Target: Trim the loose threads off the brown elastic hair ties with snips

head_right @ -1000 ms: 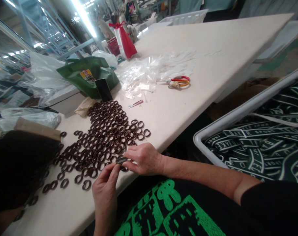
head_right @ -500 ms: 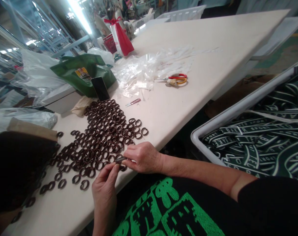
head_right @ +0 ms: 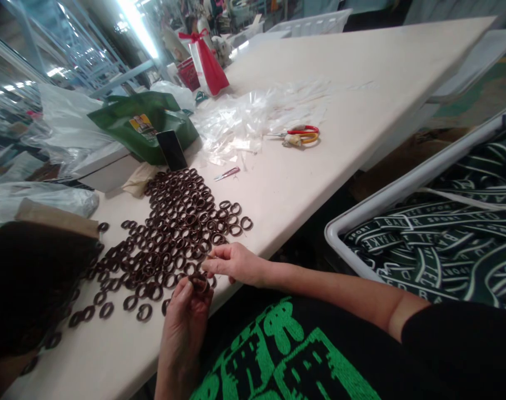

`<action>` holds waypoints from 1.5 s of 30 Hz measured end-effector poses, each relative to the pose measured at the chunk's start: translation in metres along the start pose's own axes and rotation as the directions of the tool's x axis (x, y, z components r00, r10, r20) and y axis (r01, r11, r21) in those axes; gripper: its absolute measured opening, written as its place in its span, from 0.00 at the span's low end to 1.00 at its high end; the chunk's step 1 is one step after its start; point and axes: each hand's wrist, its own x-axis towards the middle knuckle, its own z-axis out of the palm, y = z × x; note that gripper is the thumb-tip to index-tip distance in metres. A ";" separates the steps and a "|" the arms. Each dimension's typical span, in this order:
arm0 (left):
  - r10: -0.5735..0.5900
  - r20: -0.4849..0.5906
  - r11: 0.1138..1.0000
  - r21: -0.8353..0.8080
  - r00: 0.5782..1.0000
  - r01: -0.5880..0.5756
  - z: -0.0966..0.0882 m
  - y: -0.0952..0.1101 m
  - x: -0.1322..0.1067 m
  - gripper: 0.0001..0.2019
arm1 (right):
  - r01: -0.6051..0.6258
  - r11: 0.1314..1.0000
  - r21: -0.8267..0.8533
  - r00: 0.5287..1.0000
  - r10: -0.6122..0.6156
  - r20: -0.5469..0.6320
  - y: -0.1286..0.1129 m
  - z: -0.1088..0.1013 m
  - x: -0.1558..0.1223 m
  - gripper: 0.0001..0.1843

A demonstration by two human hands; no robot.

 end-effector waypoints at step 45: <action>0.392 0.086 0.715 0.599 0.916 -0.362 -0.023 -0.009 -0.005 0.09 | 0.332 0.757 -0.563 0.943 -0.256 0.212 -0.003 -0.008 -0.012 0.18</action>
